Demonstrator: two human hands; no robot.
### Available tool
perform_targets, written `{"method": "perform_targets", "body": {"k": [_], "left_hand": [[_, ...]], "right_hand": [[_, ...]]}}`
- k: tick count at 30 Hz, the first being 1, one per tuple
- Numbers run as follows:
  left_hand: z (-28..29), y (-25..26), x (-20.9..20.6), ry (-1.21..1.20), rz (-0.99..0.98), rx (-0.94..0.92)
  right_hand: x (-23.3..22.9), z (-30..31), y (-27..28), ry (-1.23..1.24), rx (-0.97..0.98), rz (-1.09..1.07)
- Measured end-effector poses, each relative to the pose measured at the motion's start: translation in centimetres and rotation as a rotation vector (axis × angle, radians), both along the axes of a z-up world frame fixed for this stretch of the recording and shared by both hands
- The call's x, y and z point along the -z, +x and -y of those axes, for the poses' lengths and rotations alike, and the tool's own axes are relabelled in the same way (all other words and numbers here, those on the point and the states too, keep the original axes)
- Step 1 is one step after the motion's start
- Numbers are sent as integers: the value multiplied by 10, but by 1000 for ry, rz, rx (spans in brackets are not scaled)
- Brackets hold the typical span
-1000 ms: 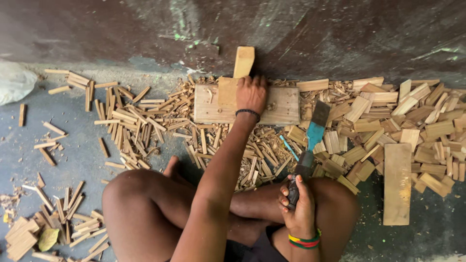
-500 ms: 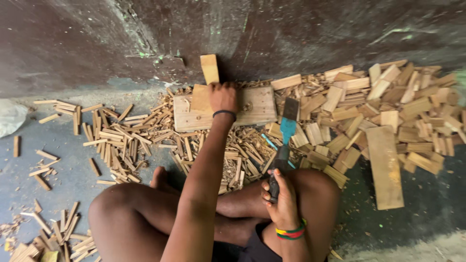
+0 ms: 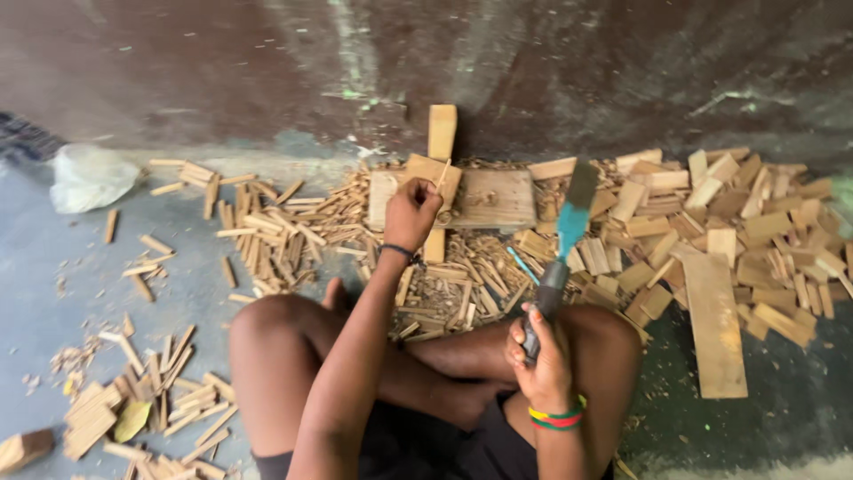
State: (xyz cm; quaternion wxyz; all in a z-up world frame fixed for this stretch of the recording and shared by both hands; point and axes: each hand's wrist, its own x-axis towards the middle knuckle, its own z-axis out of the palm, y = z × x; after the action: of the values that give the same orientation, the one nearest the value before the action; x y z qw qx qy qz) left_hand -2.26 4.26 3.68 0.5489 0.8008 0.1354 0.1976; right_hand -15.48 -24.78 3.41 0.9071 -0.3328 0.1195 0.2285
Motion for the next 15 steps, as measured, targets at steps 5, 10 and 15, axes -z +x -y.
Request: {"method": "perform_targets", "body": {"k": [5,10,15], "left_hand": [[-10,-39,3,-604,124,131],[-9,-56,-8,-779,70,326],[-3,-76,-20,-646,-21,316]], "right_hand": [[-24,-12,-41,-89,-44,208],[-35,-32,-86,-201,-230,247],[-33,-31,-107,-290,-368,247]]}}
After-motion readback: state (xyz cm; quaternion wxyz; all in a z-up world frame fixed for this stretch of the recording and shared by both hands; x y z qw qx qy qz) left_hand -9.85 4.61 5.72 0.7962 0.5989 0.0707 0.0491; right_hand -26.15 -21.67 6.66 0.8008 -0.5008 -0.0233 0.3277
